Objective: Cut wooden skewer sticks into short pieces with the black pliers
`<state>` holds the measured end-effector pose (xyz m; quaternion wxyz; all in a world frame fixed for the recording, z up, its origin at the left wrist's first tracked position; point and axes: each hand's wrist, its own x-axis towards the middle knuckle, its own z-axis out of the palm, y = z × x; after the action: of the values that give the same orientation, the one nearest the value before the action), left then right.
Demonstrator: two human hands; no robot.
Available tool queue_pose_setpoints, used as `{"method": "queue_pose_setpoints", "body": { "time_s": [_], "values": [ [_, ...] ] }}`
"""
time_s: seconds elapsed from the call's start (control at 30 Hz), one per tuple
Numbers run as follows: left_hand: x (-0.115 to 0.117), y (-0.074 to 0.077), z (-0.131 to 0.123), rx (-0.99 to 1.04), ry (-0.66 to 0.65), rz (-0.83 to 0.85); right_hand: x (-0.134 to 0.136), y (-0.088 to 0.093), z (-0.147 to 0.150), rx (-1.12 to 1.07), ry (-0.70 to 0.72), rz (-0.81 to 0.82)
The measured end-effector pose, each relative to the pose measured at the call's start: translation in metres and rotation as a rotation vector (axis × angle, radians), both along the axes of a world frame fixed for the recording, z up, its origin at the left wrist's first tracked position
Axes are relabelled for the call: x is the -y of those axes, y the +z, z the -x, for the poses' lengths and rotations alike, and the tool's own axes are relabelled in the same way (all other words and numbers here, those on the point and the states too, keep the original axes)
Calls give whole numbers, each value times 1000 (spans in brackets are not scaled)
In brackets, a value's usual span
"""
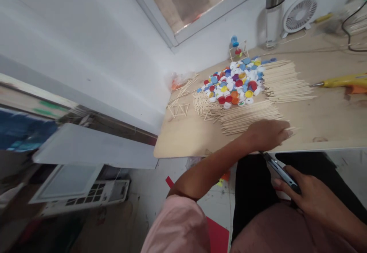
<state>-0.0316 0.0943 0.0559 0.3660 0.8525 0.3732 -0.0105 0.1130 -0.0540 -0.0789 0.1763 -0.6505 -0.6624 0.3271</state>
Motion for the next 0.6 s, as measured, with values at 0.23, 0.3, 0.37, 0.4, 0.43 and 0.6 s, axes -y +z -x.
{"method": "queue_pose_setpoints", "body": {
  "time_s": [0.23, 0.3, 0.37, 0.4, 0.43, 0.6],
  "values": [
    [-7, -14, -13, 81, 1, 487, -1, -18, -15, -34, 98, 137],
    [-8, -15, -13, 92, 6, 547, -2, -23, -17, -11, 97, 111],
    [-9, -14, -14, 85, -11, 579, -3, -26, -18, -8, 94, 83],
    [-11, -13, -15, 81, -23, 582, -3, -25, -18, -17, 96, 73],
    [-13, -12, -16, 79, -26, 572, -4, -24, -17, -27, 97, 65],
    [-37, -2, -37, 21, 21, 120, 0, -11, -7, -53, 60, 44]
  ]
}}
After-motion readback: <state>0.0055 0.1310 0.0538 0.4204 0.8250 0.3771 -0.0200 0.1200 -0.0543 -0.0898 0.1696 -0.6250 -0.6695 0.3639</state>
